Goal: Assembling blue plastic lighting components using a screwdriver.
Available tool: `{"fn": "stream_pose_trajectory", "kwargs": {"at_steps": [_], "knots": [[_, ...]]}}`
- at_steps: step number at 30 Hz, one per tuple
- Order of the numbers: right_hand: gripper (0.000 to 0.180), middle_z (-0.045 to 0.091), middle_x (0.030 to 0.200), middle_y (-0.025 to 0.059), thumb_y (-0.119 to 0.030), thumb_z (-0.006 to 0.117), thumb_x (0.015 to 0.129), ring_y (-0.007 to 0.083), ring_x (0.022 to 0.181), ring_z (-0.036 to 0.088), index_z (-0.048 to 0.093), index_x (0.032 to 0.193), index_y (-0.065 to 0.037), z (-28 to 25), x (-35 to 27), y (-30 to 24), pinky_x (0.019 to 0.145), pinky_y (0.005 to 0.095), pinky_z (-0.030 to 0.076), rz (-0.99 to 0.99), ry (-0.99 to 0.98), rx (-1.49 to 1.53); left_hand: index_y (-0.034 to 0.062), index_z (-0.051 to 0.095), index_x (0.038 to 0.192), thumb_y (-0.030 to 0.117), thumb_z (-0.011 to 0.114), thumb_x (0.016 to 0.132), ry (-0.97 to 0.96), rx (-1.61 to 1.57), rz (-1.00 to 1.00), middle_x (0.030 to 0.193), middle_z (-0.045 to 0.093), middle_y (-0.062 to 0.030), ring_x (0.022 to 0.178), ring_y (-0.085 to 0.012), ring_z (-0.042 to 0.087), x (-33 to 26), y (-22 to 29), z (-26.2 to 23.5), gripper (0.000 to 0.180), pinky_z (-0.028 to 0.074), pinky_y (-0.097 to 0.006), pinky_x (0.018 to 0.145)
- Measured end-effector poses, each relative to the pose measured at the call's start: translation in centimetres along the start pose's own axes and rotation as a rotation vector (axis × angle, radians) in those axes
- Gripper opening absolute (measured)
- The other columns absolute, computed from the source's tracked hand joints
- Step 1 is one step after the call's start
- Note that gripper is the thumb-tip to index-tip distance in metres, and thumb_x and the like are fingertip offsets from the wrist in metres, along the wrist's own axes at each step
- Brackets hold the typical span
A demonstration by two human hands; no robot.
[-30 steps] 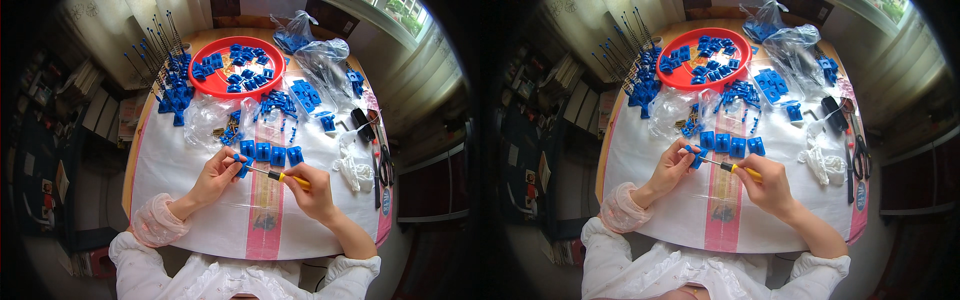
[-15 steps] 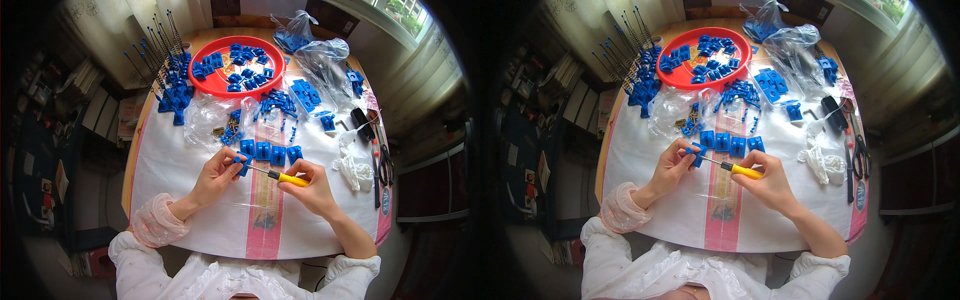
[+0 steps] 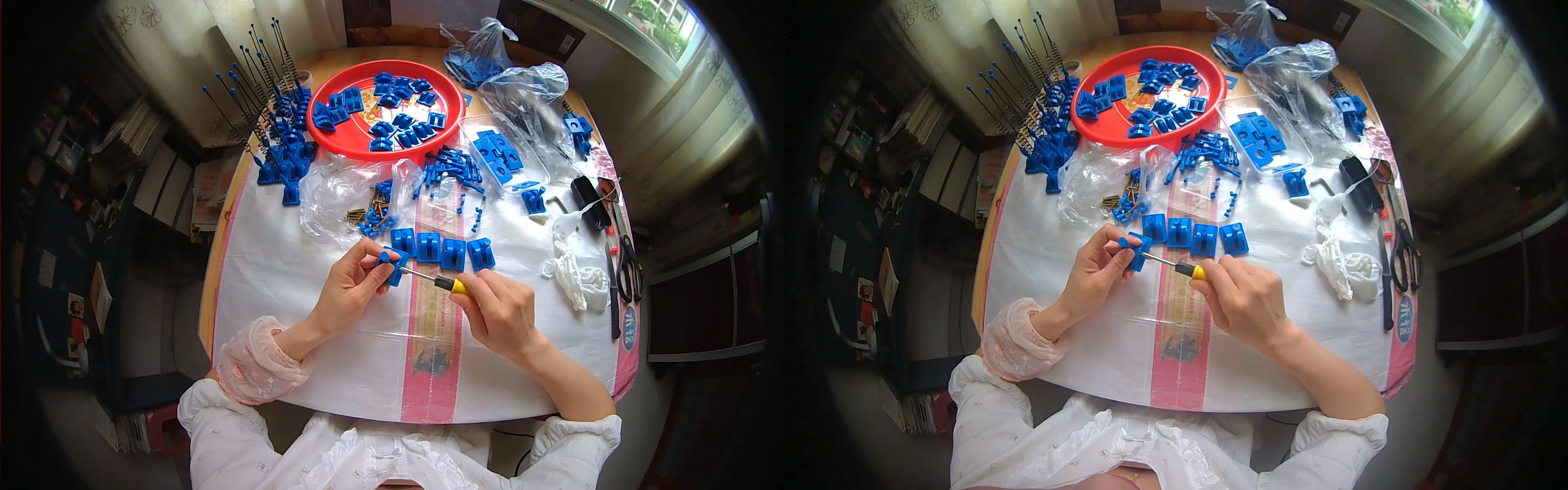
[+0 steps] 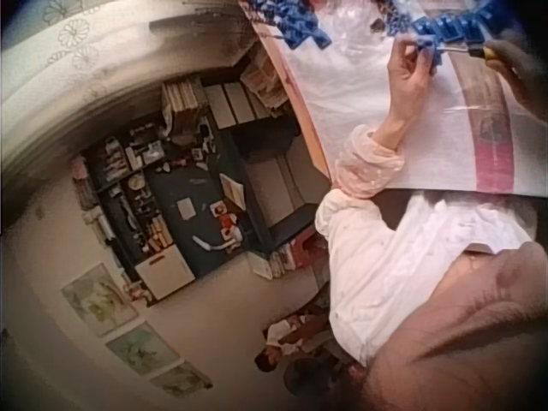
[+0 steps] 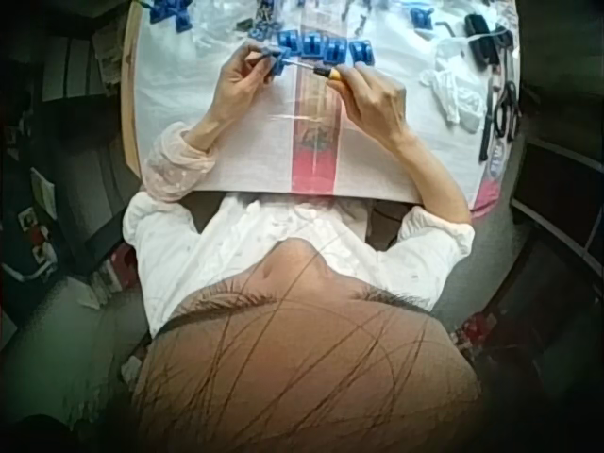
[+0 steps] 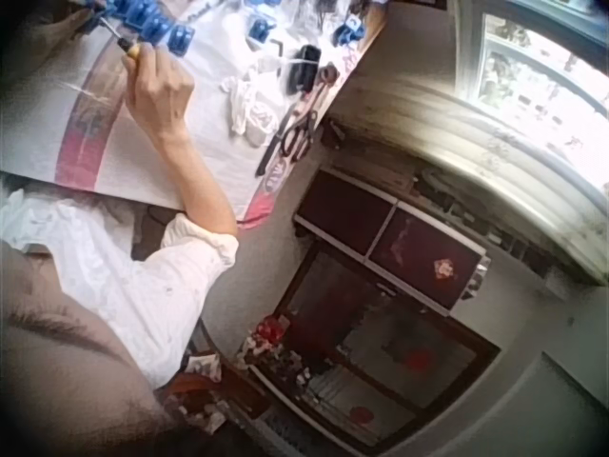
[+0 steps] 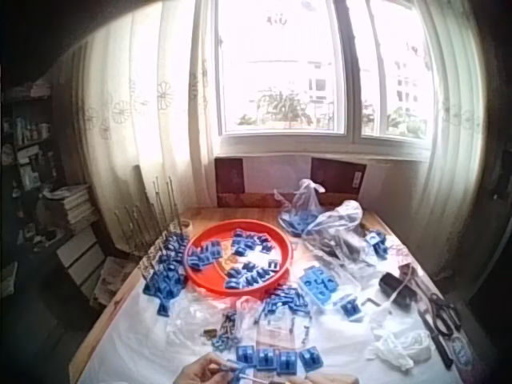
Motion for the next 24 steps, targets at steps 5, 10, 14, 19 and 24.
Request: {"fn": "stream_pose_trajectory", "kwargs": {"at_steps": [5, 10, 14, 19, 24], "knots": [[0.014, 0.061, 0.070, 0.0102, -0.014, 0.068, 0.091, 0.0263, 0.058, 0.063, 0.064, 0.098, -0.003, 1.3, -0.7, 1.5, 0.051, 0.0370, 0.045, 0.173, -0.102, 0.244, 0.0101, 0.058, 0.110, 0.015, 0.059, 0.103, -0.021, 0.011, -0.014, 0.086, 0.062, 0.0019, 0.074, -0.0020, 0.051, 0.0, 0.1, 0.4, 0.009, 0.043, -0.019, 0.066], [0.021, 0.063, 0.074, 0.0114, -0.011, 0.073, 0.086, 0.0295, 0.063, 0.066, 0.061, 0.101, -0.003, 1.6, -0.4, 1.6, 0.056, 0.0374, 0.051, 0.282, -0.115, 0.427, 0.0103, 0.057, 0.110, 0.014, 0.059, 0.102, 0.015, 0.059, -0.054, 0.086, 0.063, 0.0020, 0.073, -0.0013, 0.051, 0.0, -0.1, 0.0, 0.008, 0.043, -0.019, 0.064], [0.027, 0.061, 0.082, 0.0117, -0.005, 0.076, 0.081, 0.0293, 0.065, 0.066, 0.058, 0.100, -0.001, 1.2, -0.3, 0.9, 0.057, 0.0370, 0.053, 0.192, -0.065, 0.406, 0.0106, 0.056, 0.109, 0.015, 0.060, 0.102, 0.042, 0.063, -0.059, 0.086, 0.063, 0.0018, 0.071, -0.0013, 0.051, 0.0, -0.2, -0.3, 0.009, 0.043, -0.019, 0.063], [0.024, 0.061, 0.081, 0.0102, -0.001, 0.077, 0.077, 0.0263, 0.064, 0.065, 0.059, 0.093, -0.001, 1.3, -0.6, 1.6, 0.053, 0.0354, 0.050, 0.165, 0.006, 0.383, 0.0102, 0.056, 0.109, 0.015, 0.060, 0.102, 0.024, 0.046, -0.062, 0.086, 0.063, 0.0016, 0.072, -0.0014, 0.052, 0.0, -0.2, -0.1, 0.009, 0.043, -0.019, 0.063], [0.024, 0.064, 0.075, 0.0090, -0.002, 0.081, 0.073, 0.0227, 0.059, 0.063, 0.065, 0.091, -0.003, 0.3, -0.4, 1.4, 0.050, 0.0321, 0.046, 0.020, 0.106, 0.207, 0.0097, 0.057, 0.110, 0.015, 0.060, 0.102, -0.001, 0.041, -0.065, 0.087, 0.064, 0.0014, 0.074, -0.0015, 0.054, 0.0, -0.4, 0.1, 0.010, 0.043, -0.019, 0.064]]}}
Point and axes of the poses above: each hand's wrist, its own x-axis towards the middle knuckle, its own z-axis out of the palm, y = z × x, the point moved 7 cm from there along x, towards the middle knuckle
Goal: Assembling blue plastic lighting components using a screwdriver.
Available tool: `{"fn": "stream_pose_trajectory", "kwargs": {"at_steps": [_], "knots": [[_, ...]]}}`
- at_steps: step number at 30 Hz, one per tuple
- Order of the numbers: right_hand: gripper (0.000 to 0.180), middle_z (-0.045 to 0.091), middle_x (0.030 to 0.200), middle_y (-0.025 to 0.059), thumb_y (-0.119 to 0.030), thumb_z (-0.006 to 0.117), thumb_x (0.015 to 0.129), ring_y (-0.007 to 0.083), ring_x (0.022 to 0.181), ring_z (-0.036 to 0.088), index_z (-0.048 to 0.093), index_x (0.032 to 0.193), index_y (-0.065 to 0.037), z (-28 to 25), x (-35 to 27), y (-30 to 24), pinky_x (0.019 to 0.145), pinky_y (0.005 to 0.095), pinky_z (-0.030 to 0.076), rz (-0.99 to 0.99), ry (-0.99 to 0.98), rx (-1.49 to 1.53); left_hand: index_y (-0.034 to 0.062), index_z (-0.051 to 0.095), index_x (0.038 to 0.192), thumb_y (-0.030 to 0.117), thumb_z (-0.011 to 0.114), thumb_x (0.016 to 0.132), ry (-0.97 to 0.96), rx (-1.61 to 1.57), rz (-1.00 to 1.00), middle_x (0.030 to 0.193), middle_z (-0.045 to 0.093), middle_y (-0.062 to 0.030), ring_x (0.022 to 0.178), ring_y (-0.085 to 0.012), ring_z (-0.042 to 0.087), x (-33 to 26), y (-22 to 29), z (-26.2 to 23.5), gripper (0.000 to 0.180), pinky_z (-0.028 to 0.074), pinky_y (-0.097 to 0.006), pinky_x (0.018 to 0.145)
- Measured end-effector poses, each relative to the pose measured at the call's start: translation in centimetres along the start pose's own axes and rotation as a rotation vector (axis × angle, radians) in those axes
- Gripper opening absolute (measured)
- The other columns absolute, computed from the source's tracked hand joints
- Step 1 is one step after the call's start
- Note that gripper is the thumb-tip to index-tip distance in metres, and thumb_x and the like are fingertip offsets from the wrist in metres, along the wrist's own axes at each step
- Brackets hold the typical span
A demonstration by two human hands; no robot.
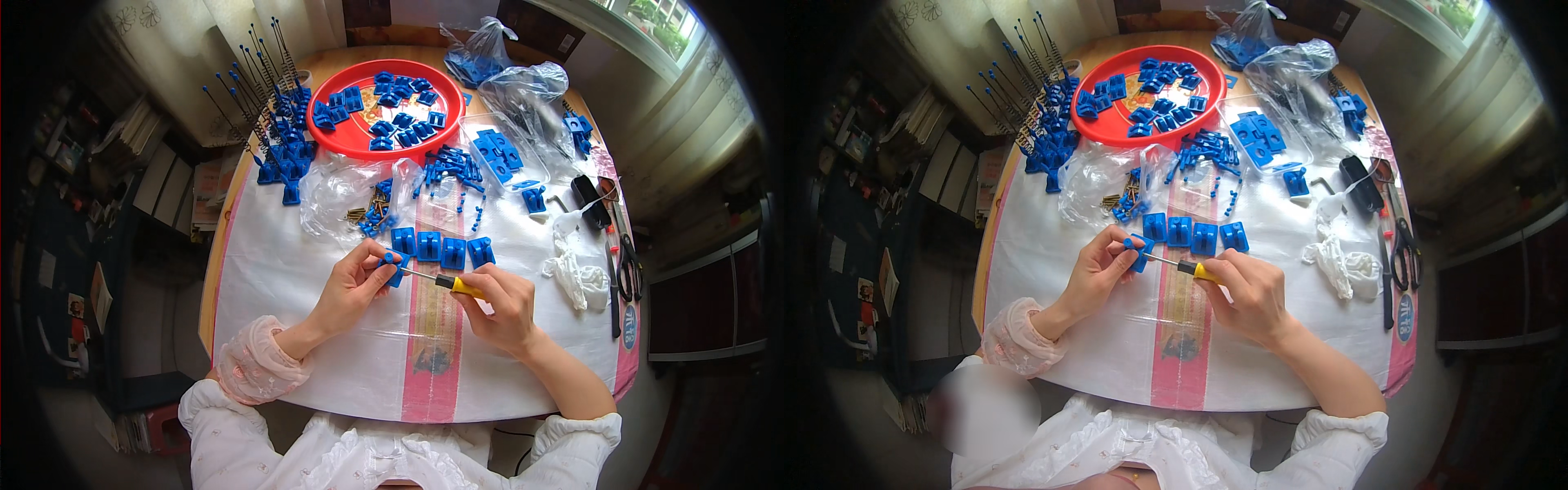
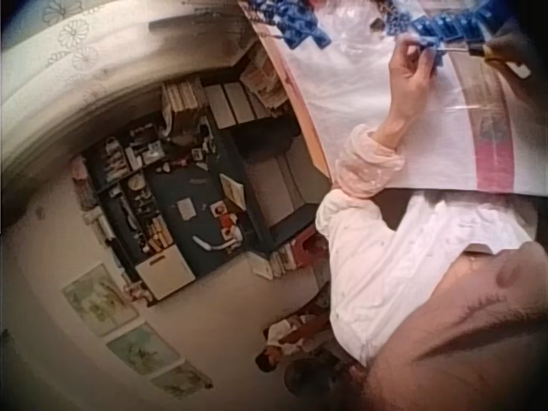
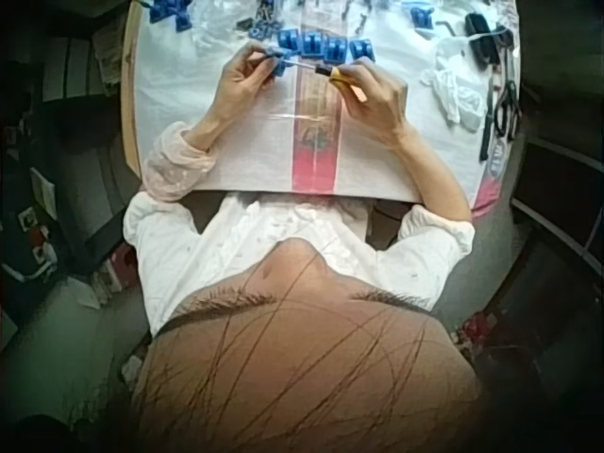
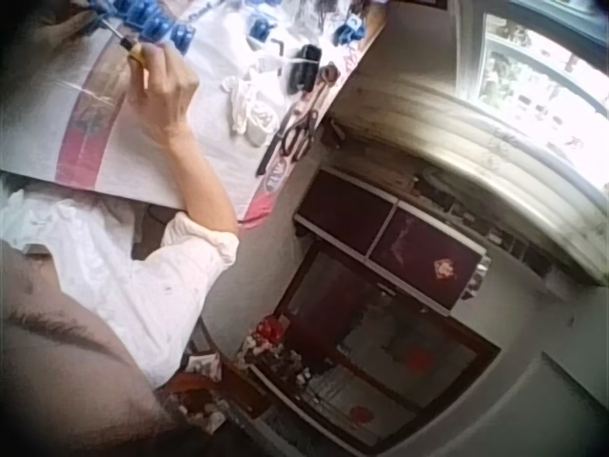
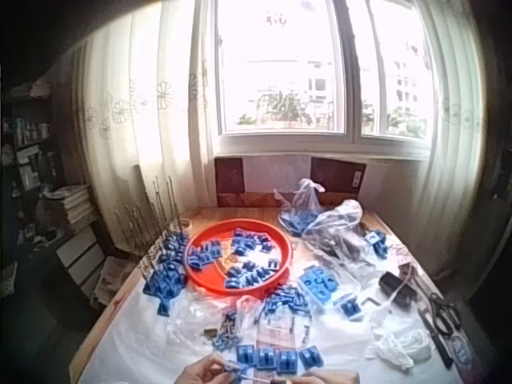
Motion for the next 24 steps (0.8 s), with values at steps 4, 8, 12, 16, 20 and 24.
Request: {"fn": "stream_pose_trajectory", "kwargs": {"at_steps": [4, 8, 12, 16, 20, 24], "knots": [[0.025, 0.066, 0.074, 0.0092, -0.005, 0.082, 0.072, 0.0230, 0.058, 0.063, 0.067, 0.092, -0.003, -0.3, 0.1, -0.6, 0.049, 0.0317, 0.045, -0.063, 0.018, -0.086, 0.0099, 0.057, 0.109, 0.015, 0.059, 0.103, -0.002, 0.008, 0.004, 0.089, 0.065, -0.0009, 0.074, -0.0036, 0.055, 0.0, 0.1, 0.0, 0.009, 0.045, -0.020, 0.065], [0.024, 0.065, 0.073, 0.0092, -0.005, 0.082, 0.073, 0.0235, 0.057, 0.063, 0.067, 0.091, -0.003, -0.2, 0.0, -0.4, 0.049, 0.0321, 0.045, -0.038, 0.008, -0.054, 0.0101, 0.056, 0.109, 0.015, 0.059, 0.102, -0.004, 0.000, -0.002, 0.092, 0.067, -0.0013, 0.076, -0.0036, 0.056, 0.0, 0.2, 0.1, 0.009, 0.045, -0.020, 0.065], [0.023, 0.065, 0.073, 0.0092, -0.005, 0.081, 0.074, 0.0226, 0.057, 0.062, 0.066, 0.091, -0.003, -0.1, -0.1, -0.4, 0.049, 0.0314, 0.046, -0.042, 0.015, -0.038, 0.0105, 0.056, 0.108, 0.016, 0.059, 0.103, -0.012, 0.015, 0.012, 0.094, 0.069, -0.0021, 0.078, -0.0034, 0.058, -0.1, 0.0, 0.0, 0.008, 0.045, -0.020, 0.065], [0.022, 0.066, 0.072, 0.0090, -0.005, 0.081, 0.076, 0.0210, 0.055, 0.062, 0.066, 0.092, -0.002, 0.1, -0.2, -0.1, 0.048, 0.0299, 0.045, -0.014, -0.006, -0.019, 0.0107, 0.056, 0.108, 0.015, 0.059, 0.103, -0.014, 0.002, 0.003, 0.096, 0.069, -0.0024, 0.079, -0.0031, 0.058, 0.0, 0.0, 0.0, 0.008, 0.045, -0.020, 0.065], [0.020, 0.067, 0.072, 0.0091, -0.005, 0.080, 0.078, 0.0193, 0.054, 0.061, 0.067, 0.092, -0.002, 0.1, -0.4, 0.1, 0.046, 0.0289, 0.044, -0.002, -0.016, -0.004, 0.0107, 0.056, 0.109, 0.015, 0.059, 0.103, -0.013, 0.001, 0.019, 0.094, 0.069, -0.0021, 0.077, -0.0031, 0.058, 0.0, 0.2, 0.1, 0.008, 0.044, -0.020, 0.064], [0.020, 0.068, 0.072, 0.0101, -0.006, 0.079, 0.080, 0.0191, 0.052, 0.060, 0.067, 0.095, 0.000, 0.4, -0.6, 0.5, 0.046, 0.0280, 0.043, 0.081, -0.032, 0.075, 0.0090, 0.056, 0.109, 0.012, 0.058, 0.103, -0.018, 0.002, 0.056, 0.091, 0.066, -0.0005, 0.077, -0.0018, 0.056, -0.1, 0.6, 0.1, 0.008, 0.043, -0.019, 0.065]]}}
Point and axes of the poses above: each hand's wrist, its own x-axis towards the middle knuckle, its own z-axis out of the palm, y = z × x, the point moved 7 cm from there along x, towards the middle knuckle
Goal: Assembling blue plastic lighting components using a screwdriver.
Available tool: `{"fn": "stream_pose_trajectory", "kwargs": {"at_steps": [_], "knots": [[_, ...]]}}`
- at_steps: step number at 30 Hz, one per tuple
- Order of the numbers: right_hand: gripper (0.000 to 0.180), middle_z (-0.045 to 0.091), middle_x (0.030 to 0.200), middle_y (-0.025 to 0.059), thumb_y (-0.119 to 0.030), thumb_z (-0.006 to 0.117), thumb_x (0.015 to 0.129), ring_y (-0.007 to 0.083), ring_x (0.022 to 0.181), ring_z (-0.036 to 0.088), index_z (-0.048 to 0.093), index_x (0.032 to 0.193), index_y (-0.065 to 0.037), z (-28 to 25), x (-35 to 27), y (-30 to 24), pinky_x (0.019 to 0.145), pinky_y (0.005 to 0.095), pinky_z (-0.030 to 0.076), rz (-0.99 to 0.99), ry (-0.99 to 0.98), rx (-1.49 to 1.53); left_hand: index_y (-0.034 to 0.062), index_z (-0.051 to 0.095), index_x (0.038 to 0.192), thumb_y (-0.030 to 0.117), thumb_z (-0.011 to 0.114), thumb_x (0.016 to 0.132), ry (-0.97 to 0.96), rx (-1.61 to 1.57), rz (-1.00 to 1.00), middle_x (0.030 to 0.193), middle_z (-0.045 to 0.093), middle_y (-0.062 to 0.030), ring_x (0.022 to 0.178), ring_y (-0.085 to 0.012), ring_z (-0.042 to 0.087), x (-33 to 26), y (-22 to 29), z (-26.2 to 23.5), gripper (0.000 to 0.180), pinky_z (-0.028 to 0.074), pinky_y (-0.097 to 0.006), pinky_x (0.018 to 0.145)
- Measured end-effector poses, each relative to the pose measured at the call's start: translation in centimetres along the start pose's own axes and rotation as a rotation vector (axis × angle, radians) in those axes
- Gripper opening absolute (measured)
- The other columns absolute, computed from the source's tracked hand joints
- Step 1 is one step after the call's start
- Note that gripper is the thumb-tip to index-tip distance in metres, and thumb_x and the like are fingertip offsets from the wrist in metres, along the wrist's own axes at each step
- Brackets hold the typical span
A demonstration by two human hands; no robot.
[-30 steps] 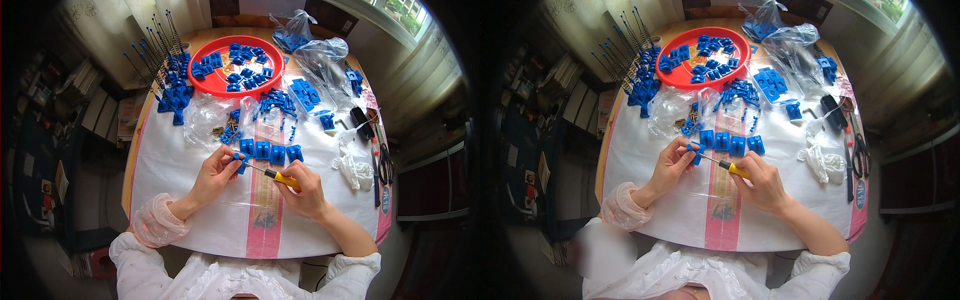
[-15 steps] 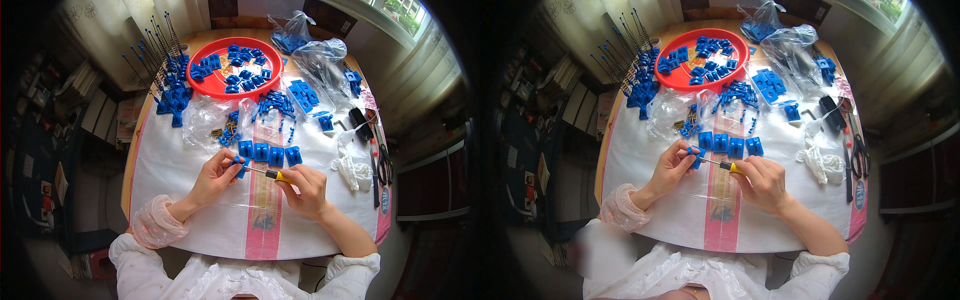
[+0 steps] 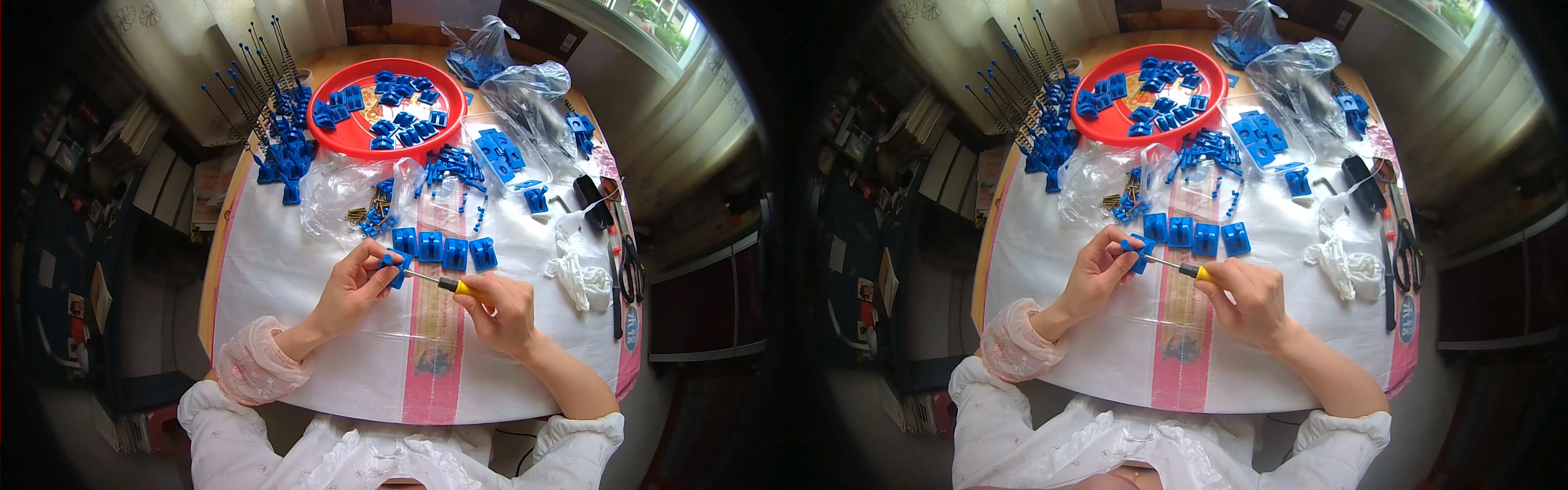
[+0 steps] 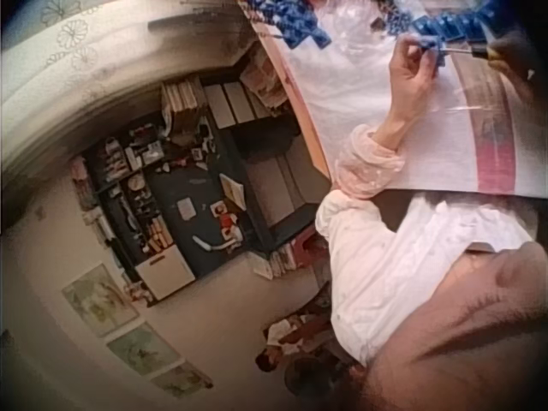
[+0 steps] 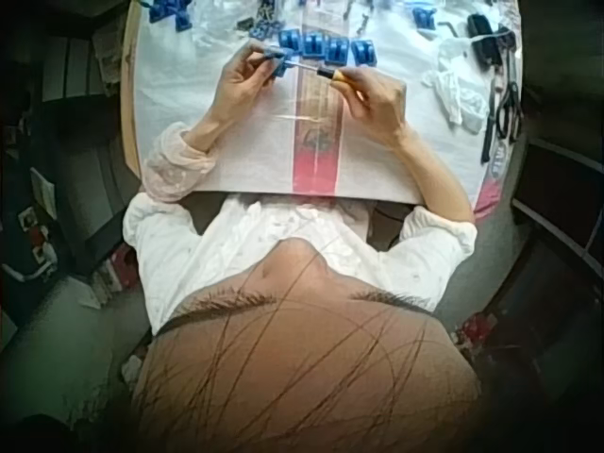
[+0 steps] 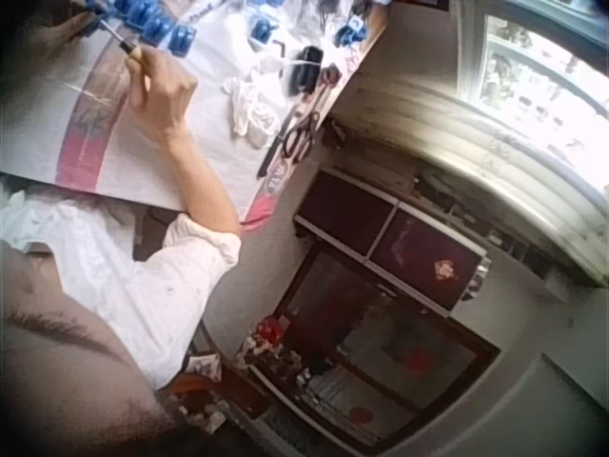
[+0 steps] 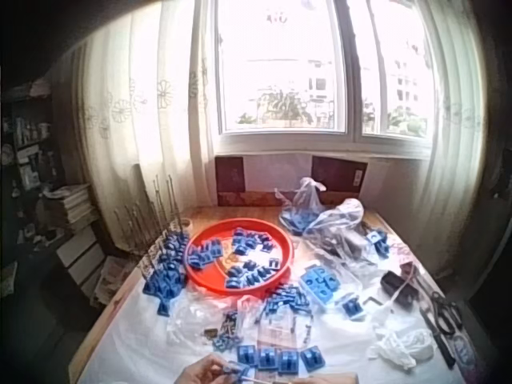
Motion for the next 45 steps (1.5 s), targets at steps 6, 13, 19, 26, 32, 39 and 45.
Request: {"fn": "stream_pose_trajectory", "kwargs": {"at_steps": [6, 13, 19, 26, 32, 39, 45], "knots": [[0.020, 0.069, 0.074, 0.0117, -0.006, 0.076, 0.082, 0.0231, 0.054, 0.063, 0.065, 0.097, 0.001, 0.9, -0.3, 1.5, 0.051, 0.0296, 0.047, 0.225, -0.097, 0.197, 0.0087, 0.056, 0.110, 0.011, 0.059, 0.102, 0.004, 0.001, 0.009, 0.089, 0.064, 0.0005, 0.076, -0.0016, 0.054, 0.1, 0.2, 0.1, 0.008, 0.043, -0.019, 0.064], [0.023, 0.065, 0.080, 0.0114, 0.000, 0.077, 0.079, 0.0261, 0.054, 0.062, 0.060, 0.095, 0.000, 0.9, 0.5, 0.3, 0.051, 0.0333, 0.048, 0.203, -0.073, 0.201, 0.0085, 0.057, 0.109, 0.012, 0.060, 0.102, 0.043, 0.021, -0.059, 0.088, 0.065, 0.0007, 0.074, -0.0013, 0.054, 0.1, -0.5, -0.4, 0.009, 0.044, -0.019, 0.065], [0.021, 0.060, 0.076, 0.0084, 0.000, 0.078, 0.077, 0.0228, 0.053, 0.059, 0.061, 0.090, -0.002, 0.3, 0.3, -0.2, 0.048, 0.0333, 0.045, 0.088, -0.064, 0.065, 0.0084, 0.057, 0.107, 0.014, 0.061, 0.101, 0.030, -0.008, -0.068, 0.086, 0.065, 0.0010, 0.072, -0.0017, 0.054, 0.2, -0.5, -0.4, 0.009, 0.044, -0.019, 0.064], [0.016, 0.060, 0.069, 0.0062, -0.007, 0.077, 0.080, 0.0212, 0.054, 0.060, 0.065, 0.090, -0.003, -0.5, 0.8, -0.4, 0.049, 0.0320, 0.044, -0.032, -0.026, -0.130, 0.0092, 0.058, 0.109, 0.015, 0.061, 0.102, 0.016, -0.021, -0.099, 0.083, 0.064, -0.0004, 0.071, -0.0034, 0.054, 0.1, -0.8, -0.3, 0.010, 0.043, -0.020, 0.064], [0.014, 0.068, 0.078, 0.0088, -0.008, 0.075, 0.083, 0.0219, 0.060, 0.067, 0.065, 0.092, -0.002, 0.5, 0.3, 0.7, 0.052, 0.0309, 0.048, 0.147, -0.072, 0.037, 0.0084, 0.058, 0.110, 0.014, 0.061, 0.101, 0.030, -0.015, -0.078, 0.084, 0.064, -0.0003, 0.071, -0.0035, 0.054, 0.1, -0.9, -0.3, 0.011, 0.044, -0.019, 0.064], [0.022, 0.064, 0.078, 0.0081, -0.007, 0.077, 0.081, 0.0231, 0.058, 0.064, 0.064, 0.098, -0.002, 0.1, 0.9, -1.0, 0.050, 0.0331, 0.048, -0.002, -0.049, -0.058, 0.0094, 0.058, 0.109, 0.016, 0.061, 0.101, 0.025, -0.011, -0.063, 0.084, 0.064, -0.0009, 0.070, -0.0040, 0.055, 0.1, -0.6, -0.3, 0.011, 0.044, -0.019, 0.063], [0.025, 0.059, 0.075, 0.0076, -0.005, 0.078, 0.078, 0.0219, 0.053, 0.058, 0.063, 0.097, -0.001, -0.1, 0.4, -1.8, 0.045, 0.0319, 0.045, -0.131, -0.032, -0.118, 0.0103, 0.057, 0.109, 0.017, 0.061, 0.102, 0.013, -0.052, -0.112, 0.086, 0.066, -0.0019, 0.070, -0.0044, 0.055, 0.2, -0.9, -0.5, 0.010, 0.044, -0.019, 0.062]]}}
Point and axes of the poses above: each hand's wrist, its own x-axis towards the middle knuckle, its own z-axis out of the palm, y = z × x, the point moved 7 cm from there along x, towards the middle knuckle
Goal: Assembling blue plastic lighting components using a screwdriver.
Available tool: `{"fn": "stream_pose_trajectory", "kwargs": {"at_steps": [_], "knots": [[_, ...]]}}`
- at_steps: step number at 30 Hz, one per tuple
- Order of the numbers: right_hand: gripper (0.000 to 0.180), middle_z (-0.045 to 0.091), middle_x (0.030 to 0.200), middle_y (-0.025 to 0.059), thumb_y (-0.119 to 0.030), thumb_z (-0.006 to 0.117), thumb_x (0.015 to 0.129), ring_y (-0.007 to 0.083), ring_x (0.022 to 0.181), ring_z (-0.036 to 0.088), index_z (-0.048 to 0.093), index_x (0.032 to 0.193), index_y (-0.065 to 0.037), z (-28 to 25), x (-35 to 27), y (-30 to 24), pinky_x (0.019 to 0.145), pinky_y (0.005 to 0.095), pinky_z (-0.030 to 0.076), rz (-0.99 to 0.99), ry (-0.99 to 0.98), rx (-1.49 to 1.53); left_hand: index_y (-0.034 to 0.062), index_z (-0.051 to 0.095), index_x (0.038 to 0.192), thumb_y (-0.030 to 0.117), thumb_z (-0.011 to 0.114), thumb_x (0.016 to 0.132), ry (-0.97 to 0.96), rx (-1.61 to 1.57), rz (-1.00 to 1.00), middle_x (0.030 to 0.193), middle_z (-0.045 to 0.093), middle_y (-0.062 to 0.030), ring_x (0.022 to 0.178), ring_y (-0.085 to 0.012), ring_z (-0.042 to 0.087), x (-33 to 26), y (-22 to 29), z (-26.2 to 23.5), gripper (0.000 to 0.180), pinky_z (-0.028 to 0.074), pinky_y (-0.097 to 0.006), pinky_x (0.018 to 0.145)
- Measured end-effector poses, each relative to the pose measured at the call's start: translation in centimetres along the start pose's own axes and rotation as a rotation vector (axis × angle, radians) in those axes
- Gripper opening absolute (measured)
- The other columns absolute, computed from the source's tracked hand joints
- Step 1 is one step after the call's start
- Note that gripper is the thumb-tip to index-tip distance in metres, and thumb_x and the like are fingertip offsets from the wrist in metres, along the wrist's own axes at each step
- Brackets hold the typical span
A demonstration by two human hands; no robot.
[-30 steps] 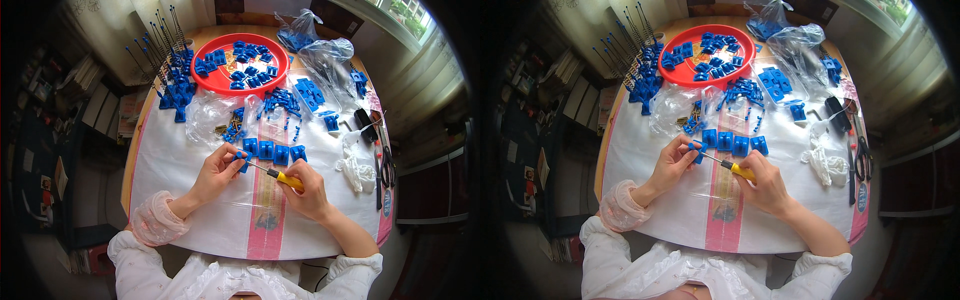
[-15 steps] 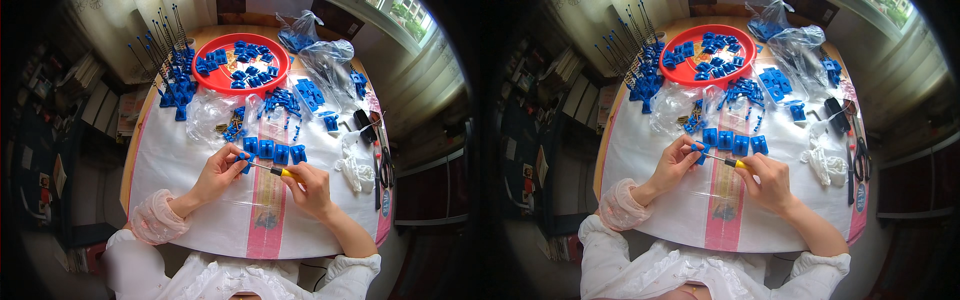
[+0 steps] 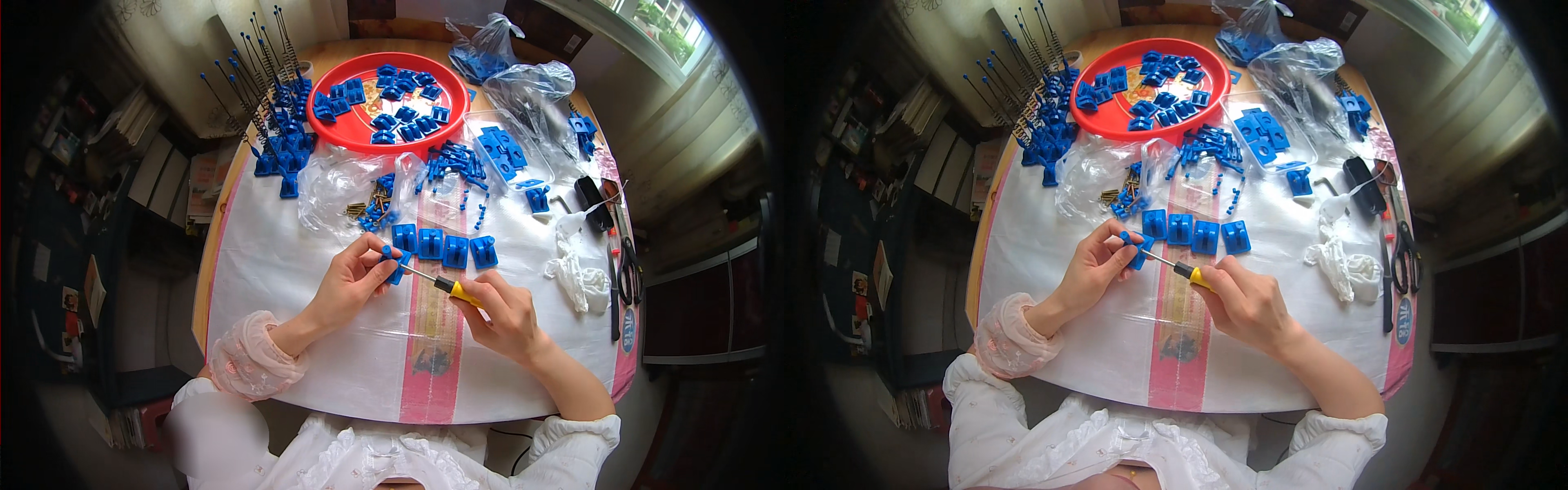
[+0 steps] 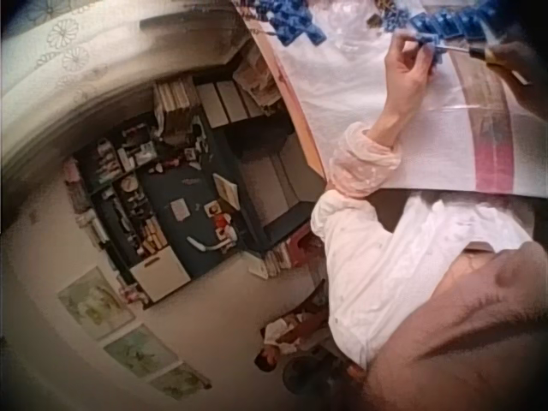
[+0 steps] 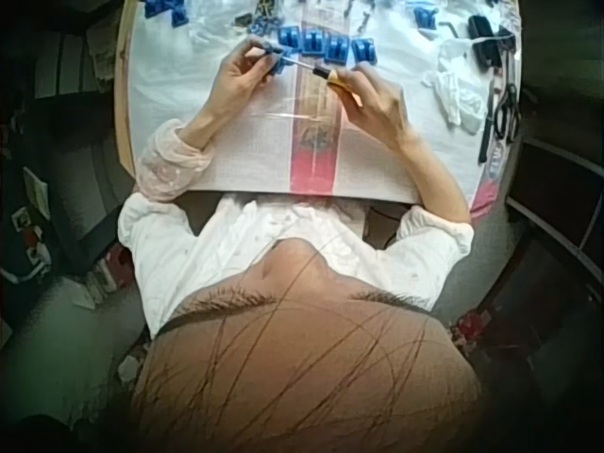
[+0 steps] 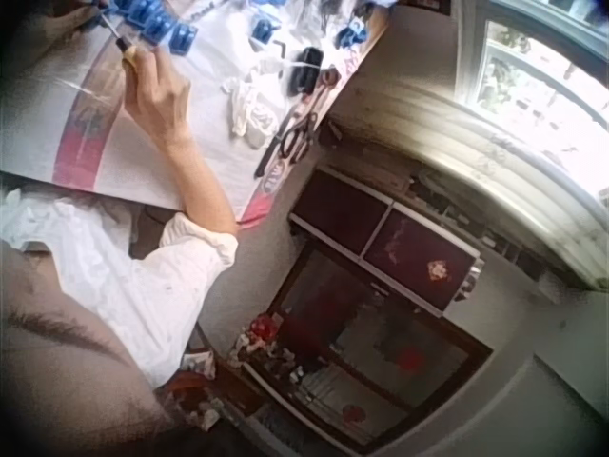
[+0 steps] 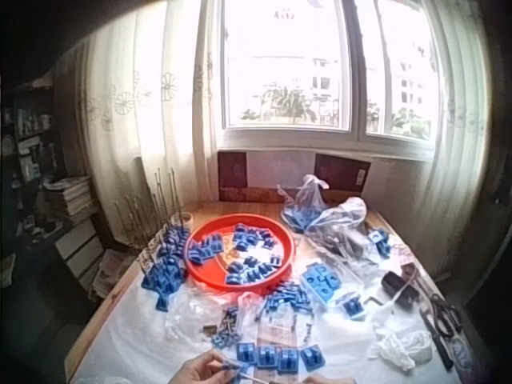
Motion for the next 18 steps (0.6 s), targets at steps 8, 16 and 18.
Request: {"fn": "stream_pose_trajectory", "kwargs": {"at_steps": [8, 16, 18], "knots": [[0.018, 0.064, 0.074, 0.0102, -0.003, 0.077, 0.080, 0.0220, 0.054, 0.060, 0.064, 0.092, 0.001, 0.5, -0.5, 1.4, 0.050, 0.0301, 0.047, 0.221, -0.010, 0.198, 0.0096, 0.056, 0.108, 0.013, 0.061, 0.101, -0.018, 0.038, 0.064, 0.091, 0.067, -0.0026, 0.074, -0.0039, 0.056, -0.1, 0.3, 0.2, 0.009, 0.044, -0.019, 0.063], [0.019, 0.067, 0.074, 0.0034, -0.013, 0.073, 0.090, 0.0068, 0.068, 0.059, 0.065, 0.090, 0.004, 3.4, -2.7, 4.3, 0.061, 0.0242, 0.048, 0.918, -0.192, 0.892, 0.0087, 0.057, 0.108, 0.011, 0.060, 0.101, -0.018, 0.043, 0.065, 0.089, 0.065, -0.0014, 0.075, -0.0032, 0.055, -0.1, 0.4, 0.4, 0.008, 0.044, -0.019, 0.064], [0.019, 0.068, 0.075, 0.0059, -0.013, 0.072, 0.090, 0.0070, 0.068, 0.060, 0.064, 0.090, 0.005, 3.3, -2.7, 4.7, 0.062, 0.0241, 0.048, 0.915, -0.253, 0.873, 0.0085, 0.057, 0.108, 0.011, 0.060, 0.101, -0.021, 0.036, 0.056, 0.089, 0.065, -0.0013, 0.074, -0.0031, 0.055, -0.2, 0.5, 0.6, 0.008, 0.044, -0.019, 0.064]]}}
Point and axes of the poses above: each hand's wrist, its own x-axis towards the middle knuckle, its own z-axis out of the palm, y = z × x, the point moved 7 cm from there along x, towards the middle knuckle
